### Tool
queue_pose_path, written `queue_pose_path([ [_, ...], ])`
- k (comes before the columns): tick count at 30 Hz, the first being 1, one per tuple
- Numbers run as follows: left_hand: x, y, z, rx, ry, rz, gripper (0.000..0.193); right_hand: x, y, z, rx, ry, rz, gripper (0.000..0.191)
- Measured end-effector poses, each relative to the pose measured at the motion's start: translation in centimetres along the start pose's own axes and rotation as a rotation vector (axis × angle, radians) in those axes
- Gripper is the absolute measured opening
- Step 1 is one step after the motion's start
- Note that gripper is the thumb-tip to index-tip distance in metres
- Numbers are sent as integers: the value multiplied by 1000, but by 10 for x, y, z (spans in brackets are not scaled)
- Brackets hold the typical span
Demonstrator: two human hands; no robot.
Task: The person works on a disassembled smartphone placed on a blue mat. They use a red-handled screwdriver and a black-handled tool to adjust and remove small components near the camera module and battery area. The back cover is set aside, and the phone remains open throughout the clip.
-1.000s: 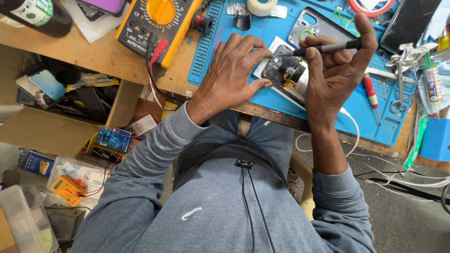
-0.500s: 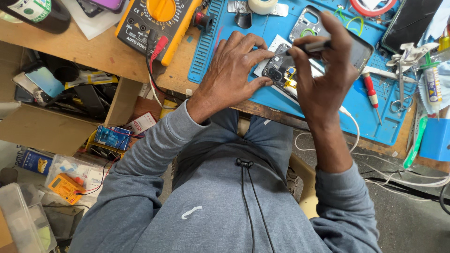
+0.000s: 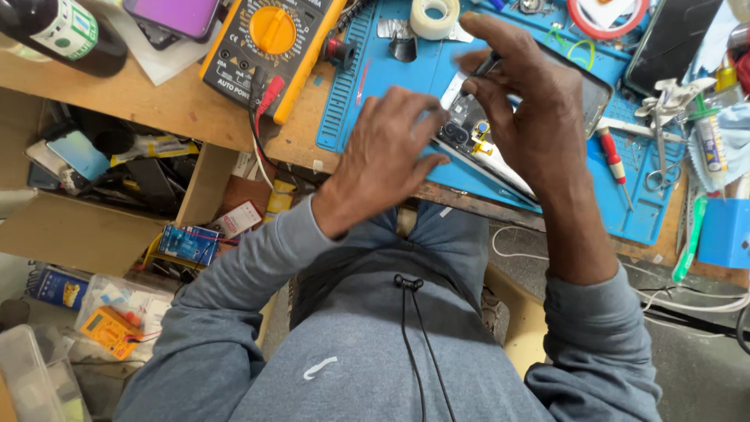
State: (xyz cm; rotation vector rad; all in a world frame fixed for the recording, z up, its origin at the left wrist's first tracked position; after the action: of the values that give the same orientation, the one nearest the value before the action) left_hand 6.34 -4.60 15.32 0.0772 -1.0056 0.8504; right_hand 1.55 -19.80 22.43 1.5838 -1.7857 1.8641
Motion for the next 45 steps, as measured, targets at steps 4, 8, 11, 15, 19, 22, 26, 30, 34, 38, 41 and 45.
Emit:
queue_pose_path([
  [4,-11,23,33,-157,-76,-83,68,0,4,2,-66,119,-2,51],
  [8,-16,28,41,-156,-63,-133,77,-4,2,-1,-41,-4,-37,49],
  [11,-17,28,40,-153,-79,-182,78,-2,2,5,-197,121,8,53],
  [15,-16,27,41,-157,-93,-183,79,-5,-1,4,-106,-92,-43,46],
  [19,-16,27,42,-178,-103,-154,81,-2,1,4,-84,6,-37,53],
  [22,-17,31,42,-158,-112,-179,81,-2,3,3,-52,-38,-3,50],
  [26,-21,32,42,-181,-136,-190,82,1,6,5,-9,42,-27,52],
  [30,-20,33,42,-196,-145,-145,82,0,12,10,-78,35,-12,48],
  [34,-21,30,40,-191,-165,-188,81,-3,13,7,-16,-29,-26,48],
  [38,-19,31,42,-192,-172,-186,81,0,13,13,-230,69,64,50],
  [41,-18,30,43,-201,-165,-166,81,-4,11,8,-101,-25,-15,56],
  [45,-19,31,44,-192,-158,-174,81,-4,12,10,-159,-15,31,53],
])
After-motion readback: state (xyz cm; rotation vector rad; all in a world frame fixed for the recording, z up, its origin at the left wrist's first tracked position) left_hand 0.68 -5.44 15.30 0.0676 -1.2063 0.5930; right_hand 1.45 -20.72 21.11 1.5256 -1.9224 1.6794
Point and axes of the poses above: each hand's wrist, its own y-axis away from the middle knuckle, its own x-axis out of the back of the hand, z = x × y, the point moved 4 cm from there along -y, towards the middle knuckle, and after that the axes turned 12 degrees about x, right-handed, at the moved point
